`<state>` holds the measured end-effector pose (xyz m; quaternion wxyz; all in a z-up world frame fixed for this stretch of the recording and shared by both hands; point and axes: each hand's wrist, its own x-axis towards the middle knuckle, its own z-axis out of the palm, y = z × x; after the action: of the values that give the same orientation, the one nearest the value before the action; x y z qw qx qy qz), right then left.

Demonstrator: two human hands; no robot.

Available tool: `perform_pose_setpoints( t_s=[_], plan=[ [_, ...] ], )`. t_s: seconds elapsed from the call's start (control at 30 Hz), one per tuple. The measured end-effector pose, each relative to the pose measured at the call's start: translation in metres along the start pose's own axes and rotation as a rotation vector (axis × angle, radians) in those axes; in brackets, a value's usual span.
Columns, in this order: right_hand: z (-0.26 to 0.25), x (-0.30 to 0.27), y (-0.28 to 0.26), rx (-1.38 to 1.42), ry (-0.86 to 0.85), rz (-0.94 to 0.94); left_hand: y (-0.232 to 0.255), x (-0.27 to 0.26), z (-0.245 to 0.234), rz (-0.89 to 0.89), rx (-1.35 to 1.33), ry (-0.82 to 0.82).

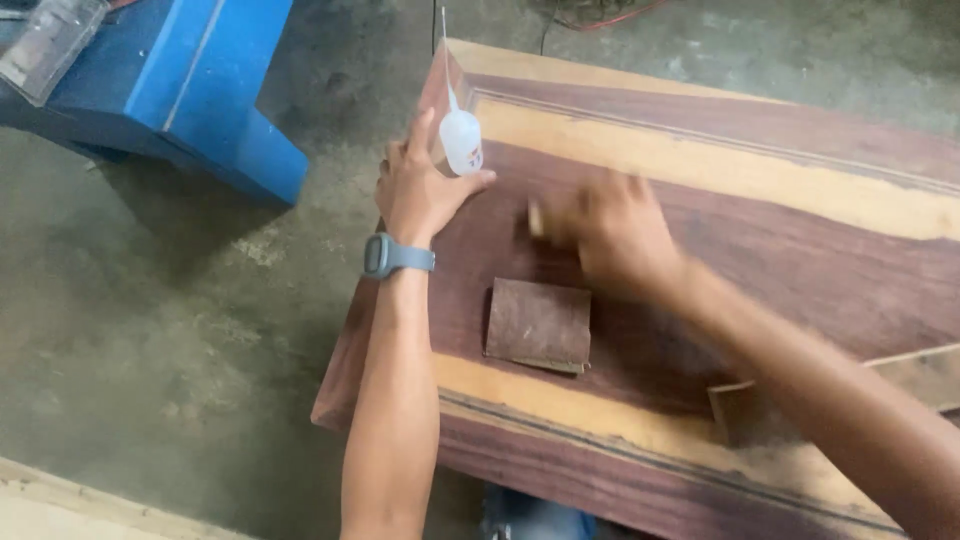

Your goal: Applying glue to a wooden panel and sanding the surface to repair or finish it.

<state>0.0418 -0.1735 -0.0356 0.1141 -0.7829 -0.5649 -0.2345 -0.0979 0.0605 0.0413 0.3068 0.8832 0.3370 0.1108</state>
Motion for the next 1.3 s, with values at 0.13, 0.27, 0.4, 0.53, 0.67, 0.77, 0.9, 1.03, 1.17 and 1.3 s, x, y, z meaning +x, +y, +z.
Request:
perform_pose_setpoints(
  t_s=[0.13, 0.27, 0.4, 0.53, 0.67, 0.77, 0.9, 1.03, 1.17, 1.3],
  plan=[
    [0.021, 0.049, 0.022, 0.059, 0.077, 0.038, 0.009, -0.011, -0.008, -0.010, -0.047, -0.023],
    [-0.033, -0.008, -0.026, 0.161, -0.079, 0.036, -0.001, -0.004, -0.002, 0.008, 0.014, -0.052],
    [-0.012, 0.024, -0.001, 0.160, 0.020, 0.012, 0.009, -0.008, -0.009, 0.016, -0.040, -0.030],
    [0.017, 0.045, 0.010, 0.068, 0.050, 0.071, 0.010, -0.009, -0.011, -0.024, -0.024, -0.022],
    [-0.022, -0.004, -0.018, 0.141, -0.042, 0.023, -0.001, 0.002, 0.002, -0.030, -0.001, -0.027],
    [0.028, 0.001, 0.009, -0.165, 0.007, -0.069, 0.001, -0.010, 0.005, -0.007, 0.000, -0.015],
    [-0.009, 0.046, 0.005, 0.040, -0.084, 0.044, 0.008, -0.005, -0.007, 0.012, -0.022, -0.003],
    [-0.048, -0.014, -0.029, 0.137, -0.071, 0.045, -0.005, 0.001, 0.004, 0.018, -0.001, 0.001],
    [0.001, 0.048, 0.012, 0.052, -0.235, 0.155, 0.005, -0.002, -0.003, 0.063, -0.007, 0.021],
    [-0.022, 0.033, -0.013, 0.091, -0.033, 0.038, 0.006, 0.000, -0.010, 0.020, -0.018, 0.000]
  ],
)
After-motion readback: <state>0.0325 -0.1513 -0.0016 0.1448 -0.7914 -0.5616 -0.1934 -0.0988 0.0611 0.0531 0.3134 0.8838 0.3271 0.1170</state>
